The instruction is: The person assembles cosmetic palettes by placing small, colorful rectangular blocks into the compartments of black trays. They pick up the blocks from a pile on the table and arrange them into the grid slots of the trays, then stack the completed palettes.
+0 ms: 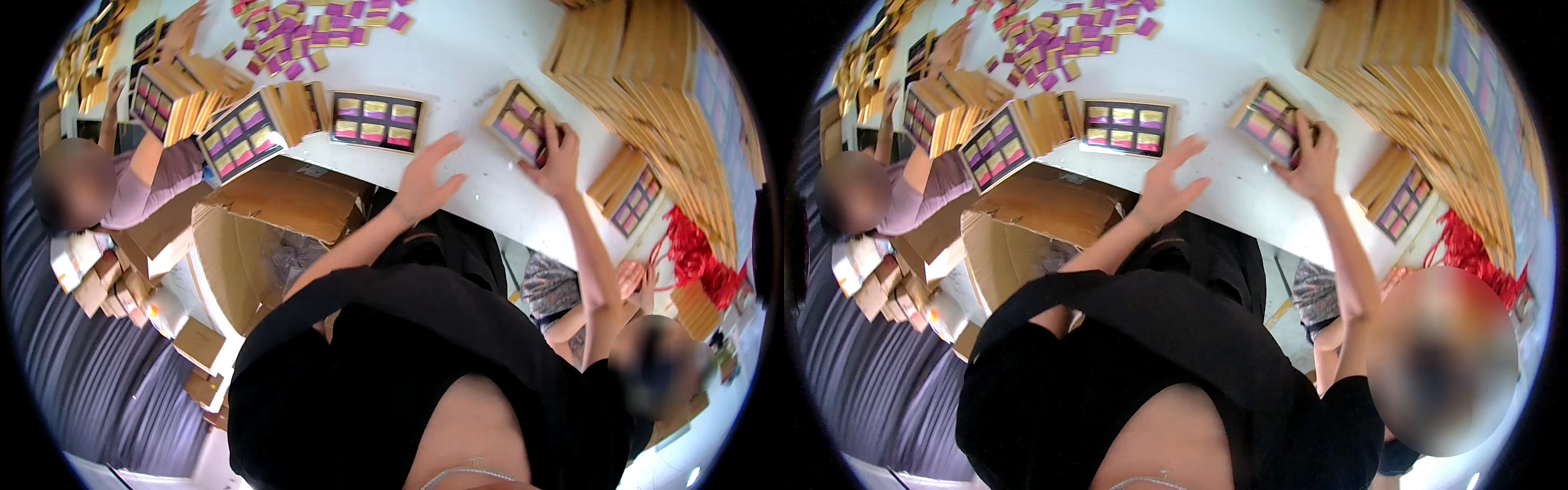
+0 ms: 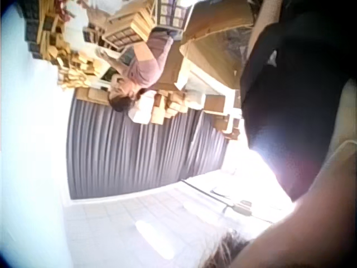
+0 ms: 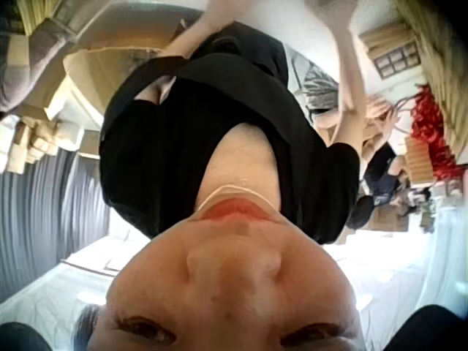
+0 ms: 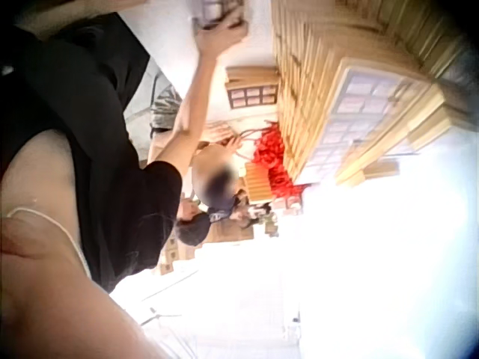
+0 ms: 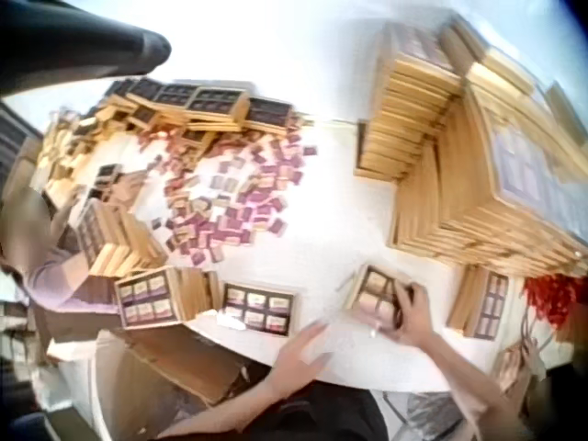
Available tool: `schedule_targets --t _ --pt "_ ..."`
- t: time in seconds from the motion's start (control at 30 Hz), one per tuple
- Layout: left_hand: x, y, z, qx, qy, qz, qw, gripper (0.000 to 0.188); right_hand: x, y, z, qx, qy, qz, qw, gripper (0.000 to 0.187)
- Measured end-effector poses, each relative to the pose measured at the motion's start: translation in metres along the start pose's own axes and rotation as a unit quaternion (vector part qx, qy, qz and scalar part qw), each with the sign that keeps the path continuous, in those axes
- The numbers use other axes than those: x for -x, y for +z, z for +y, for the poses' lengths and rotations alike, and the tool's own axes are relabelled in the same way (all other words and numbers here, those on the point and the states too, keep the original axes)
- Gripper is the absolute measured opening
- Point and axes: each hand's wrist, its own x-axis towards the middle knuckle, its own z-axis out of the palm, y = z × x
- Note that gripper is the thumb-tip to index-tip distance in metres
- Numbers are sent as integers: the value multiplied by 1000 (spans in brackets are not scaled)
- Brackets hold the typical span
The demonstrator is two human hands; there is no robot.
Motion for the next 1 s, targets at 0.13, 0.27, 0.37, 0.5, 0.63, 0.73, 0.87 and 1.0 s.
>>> schedule_targets --t 0.13,0.27,0.37,0.5,0.63,0.73,0.87,1.0 --pt "58 -23 -15 441 -303 372 759 65 -48 22 -157 -30 -115 -12 993 103" --pt "33 -44 -26 523 -226 378 729 50 -71 51 -216 81 -174 -111 975 94" --pt "10 -30 -50 523 -290 380 706 40 -124 75 -192 -81 -117 -227 963 80" --pt "-14 2 -54 541 -220 402 705 45 -127 72 -160 -325 33 -316 891 68" --pt "22 -53 60 318 -195 414 830 49 -100 -54 -218 -395 3 -200 897 67" --pt "68 -140 110 410 -45 492 767 53 -138 -117 -325 -263 -275 -114 918 70" --pt "102 -203 73 452 -160 546 687 38 -197 -54 -417 -168 -389 -158 892 48" --pt "127 -194 3 495 -207 563 629 34 -249 22 -423 -186 -196 -515 814 90"
